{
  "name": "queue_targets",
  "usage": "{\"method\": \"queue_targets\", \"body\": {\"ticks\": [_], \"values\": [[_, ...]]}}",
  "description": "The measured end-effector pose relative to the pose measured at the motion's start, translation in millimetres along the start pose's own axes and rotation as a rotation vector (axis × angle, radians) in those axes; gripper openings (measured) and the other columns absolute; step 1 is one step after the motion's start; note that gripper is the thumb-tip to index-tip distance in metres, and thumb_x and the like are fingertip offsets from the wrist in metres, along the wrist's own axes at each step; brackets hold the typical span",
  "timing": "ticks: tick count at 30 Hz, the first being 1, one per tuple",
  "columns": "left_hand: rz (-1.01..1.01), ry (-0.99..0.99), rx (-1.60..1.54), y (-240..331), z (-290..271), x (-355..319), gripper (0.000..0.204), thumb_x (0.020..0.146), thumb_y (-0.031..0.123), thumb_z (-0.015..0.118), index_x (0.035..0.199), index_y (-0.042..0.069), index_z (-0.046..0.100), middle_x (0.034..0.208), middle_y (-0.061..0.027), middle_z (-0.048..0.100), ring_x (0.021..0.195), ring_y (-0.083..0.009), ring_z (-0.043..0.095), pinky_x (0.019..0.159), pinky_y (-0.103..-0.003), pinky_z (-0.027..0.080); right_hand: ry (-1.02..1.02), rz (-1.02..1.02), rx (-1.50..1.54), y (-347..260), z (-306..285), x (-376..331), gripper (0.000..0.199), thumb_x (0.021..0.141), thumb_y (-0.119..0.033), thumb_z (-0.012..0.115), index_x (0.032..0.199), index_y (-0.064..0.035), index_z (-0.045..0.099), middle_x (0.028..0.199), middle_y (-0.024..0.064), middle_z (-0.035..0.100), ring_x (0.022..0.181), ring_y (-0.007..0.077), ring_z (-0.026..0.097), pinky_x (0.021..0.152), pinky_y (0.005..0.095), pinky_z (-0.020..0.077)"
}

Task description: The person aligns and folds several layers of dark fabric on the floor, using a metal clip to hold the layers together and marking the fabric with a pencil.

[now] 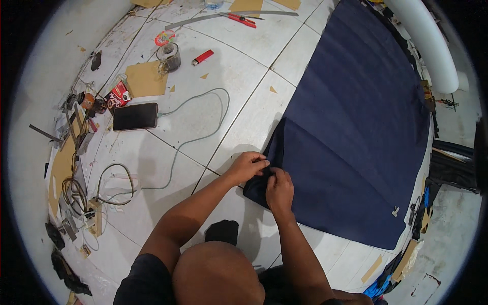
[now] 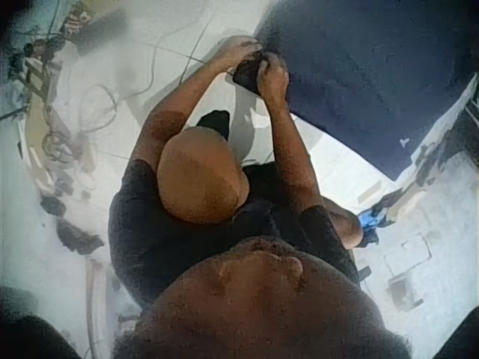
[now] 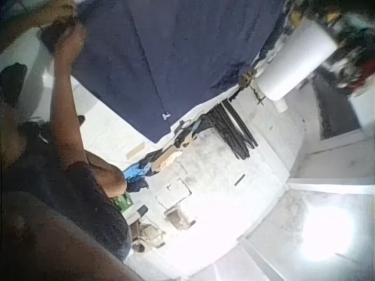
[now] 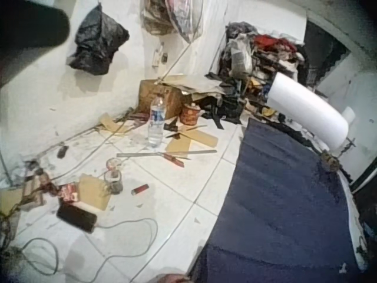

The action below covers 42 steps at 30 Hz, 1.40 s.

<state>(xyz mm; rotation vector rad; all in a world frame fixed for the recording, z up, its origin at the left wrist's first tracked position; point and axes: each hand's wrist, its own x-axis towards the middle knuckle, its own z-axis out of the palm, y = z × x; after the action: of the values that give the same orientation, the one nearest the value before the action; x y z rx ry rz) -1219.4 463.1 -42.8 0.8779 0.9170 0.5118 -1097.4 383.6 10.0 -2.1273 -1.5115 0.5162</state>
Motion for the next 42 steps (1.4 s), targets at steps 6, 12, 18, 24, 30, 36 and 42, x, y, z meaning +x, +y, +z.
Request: {"method": "queue_targets", "body": {"ticks": [6, 12, 18, 24, 30, 36, 42], "values": [[0.022, -0.119, -0.026, 0.0, -3.0, -4.7, 0.033, 0.091, 0.022, 0.059, 0.108, -0.006, 0.062, 0.089, -0.0061, 0.064, 0.083, -0.0125, 0.061, 0.077, -0.026, 0.048, -0.030, 0.027, -0.017, -10.9, -5.1, 5.7, 0.020, 0.083, -0.017, 0.062, 0.092, 0.0011, 0.064, 0.088, 0.0205, 0.064, 0.082, 0.0387, 0.062, 0.076, 0.0435, 0.0487], [0.245, -0.036, 0.255, 6.5, 9.7, -12.6, 0.029, 0.089, 0.018, 0.060, 0.107, -0.005, 0.064, 0.092, -0.0122, 0.067, 0.082, -0.0200, 0.063, 0.073, -0.030, 0.049, -0.077, 0.135, 0.011, -9.3, -7.6, 7.7, 0.017, 0.082, -0.013, 0.062, 0.092, 0.0011, 0.061, 0.087, 0.0221, 0.064, 0.081, 0.0407, 0.062, 0.074, 0.0450, 0.0486], [0.316, 0.360, 0.676, 6.7, 22.4, -21.7, 0.034, 0.079, 0.014, 0.062, 0.110, -0.001, 0.060, 0.107, -0.0237, 0.057, 0.100, -0.0408, 0.053, 0.092, -0.046, 0.041, -0.031, 0.092, 0.032, -16.8, -9.3, 4.1, 0.014, 0.080, -0.004, 0.056, 0.094, -0.0007, 0.059, 0.093, 0.0239, 0.062, 0.088, 0.0422, 0.060, 0.077, 0.0476, 0.0470], [0.222, 0.380, 0.785, 5.1, 24.6, -10.5, 0.045, 0.078, 0.014, 0.065, 0.119, -0.001, 0.051, 0.105, -0.0225, 0.055, 0.101, -0.0384, 0.052, 0.089, -0.044, 0.043, -0.092, -0.014, -0.038, -0.6, -7.3, 8.4, 0.021, 0.083, -0.008, 0.052, 0.096, -0.0001, 0.066, 0.095, 0.0246, 0.064, 0.101, 0.0415, 0.057, 0.090, 0.0456, 0.0442], [0.194, 0.221, 0.806, 8.9, 22.5, -4.3, 0.045, 0.079, 0.015, 0.064, 0.117, -0.004, 0.050, 0.103, -0.0246, 0.061, 0.100, -0.0399, 0.057, 0.090, -0.044, 0.045, -0.109, 0.022, -0.064, 3.8, -9.6, 10.8, 0.024, 0.084, -0.015, 0.055, 0.097, -0.0013, 0.069, 0.098, 0.0244, 0.065, 0.102, 0.0412, 0.058, 0.093, 0.0438, 0.0439], [0.016, 0.207, 0.694, 14.0, 21.6, -6.2, 0.042, 0.081, 0.017, 0.064, 0.114, -0.006, 0.052, 0.105, -0.0248, 0.061, 0.099, -0.0358, 0.061, 0.086, -0.040, 0.047, -0.094, 0.004, -0.037, 2.7, -13.5, 8.8, 0.022, 0.083, -0.016, 0.059, 0.094, -0.0005, 0.070, 0.096, 0.0231, 0.065, 0.095, 0.0387, 0.060, 0.086, 0.0428, 0.0466], [-0.085, -0.028, 0.432, 13.5, 10.9, 1.8, 0.038, 0.088, 0.029, 0.059, 0.111, -0.002, 0.057, 0.097, -0.0149, 0.062, 0.083, -0.0218, 0.059, 0.076, -0.034, 0.048, -0.109, 0.114, 0.047, -5.9, -20.3, 9.3, 0.025, 0.083, -0.020, 0.063, 0.096, 0.0000, 0.069, 0.096, 0.0216, 0.065, 0.091, 0.0380, 0.061, 0.083, 0.0407, 0.0480]]}}
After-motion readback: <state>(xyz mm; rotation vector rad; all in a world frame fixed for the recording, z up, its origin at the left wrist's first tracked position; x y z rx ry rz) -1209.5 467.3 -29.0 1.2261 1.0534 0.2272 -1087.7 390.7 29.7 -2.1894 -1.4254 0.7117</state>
